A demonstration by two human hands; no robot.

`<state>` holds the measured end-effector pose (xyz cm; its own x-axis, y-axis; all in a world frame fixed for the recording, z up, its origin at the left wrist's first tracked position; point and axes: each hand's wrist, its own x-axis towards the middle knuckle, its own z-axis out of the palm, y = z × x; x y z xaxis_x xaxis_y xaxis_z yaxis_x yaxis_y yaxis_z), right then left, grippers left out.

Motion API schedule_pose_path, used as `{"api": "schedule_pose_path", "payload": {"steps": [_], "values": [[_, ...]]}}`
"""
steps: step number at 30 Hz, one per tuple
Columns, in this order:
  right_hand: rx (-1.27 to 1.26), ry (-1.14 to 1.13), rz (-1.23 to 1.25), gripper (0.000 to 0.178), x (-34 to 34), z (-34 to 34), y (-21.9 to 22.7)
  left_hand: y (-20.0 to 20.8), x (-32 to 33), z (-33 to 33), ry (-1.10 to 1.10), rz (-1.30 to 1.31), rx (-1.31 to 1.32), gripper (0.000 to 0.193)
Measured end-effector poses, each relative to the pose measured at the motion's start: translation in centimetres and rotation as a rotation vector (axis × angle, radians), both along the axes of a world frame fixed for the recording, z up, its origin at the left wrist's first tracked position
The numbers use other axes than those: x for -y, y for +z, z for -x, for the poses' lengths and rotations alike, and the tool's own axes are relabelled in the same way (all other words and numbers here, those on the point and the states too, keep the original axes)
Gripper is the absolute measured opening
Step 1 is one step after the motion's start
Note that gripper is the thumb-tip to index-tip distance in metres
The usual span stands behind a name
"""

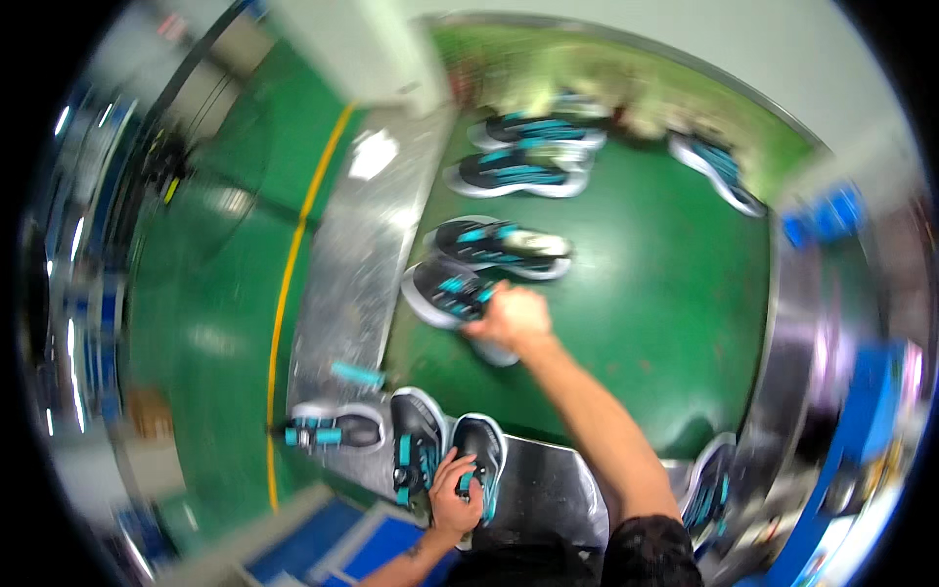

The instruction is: The person assembles shoes by placing them into a heating or pressing machine and then placing them under a cleaning brush before setting them on a table.

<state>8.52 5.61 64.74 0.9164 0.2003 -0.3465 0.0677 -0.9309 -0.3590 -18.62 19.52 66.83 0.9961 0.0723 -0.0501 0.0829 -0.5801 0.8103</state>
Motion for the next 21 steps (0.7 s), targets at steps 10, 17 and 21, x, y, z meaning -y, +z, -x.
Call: {"api": "schedule_pose_path", "payload": {"steps": [10, 17, 21], "values": [[-0.108, -1.144, -1.081, 0.047, 16.3, 34.9, 15.4, 10.3, 7.0, -3.3, -0.342, 0.688, -0.130, 0.091], [0.979, -0.406, -1.098, 0.069, 18.1, 44.2, 22.5, 14.9, 19.3, 1.0, -1.014, 1.122, -0.317, 0.088], [0.687, -0.783, -1.231, 0.067, 24.6, 62.9, 22.6, 16.8, 28.0, 17.2, -1.206, 0.876, -0.538, 0.086]]}}
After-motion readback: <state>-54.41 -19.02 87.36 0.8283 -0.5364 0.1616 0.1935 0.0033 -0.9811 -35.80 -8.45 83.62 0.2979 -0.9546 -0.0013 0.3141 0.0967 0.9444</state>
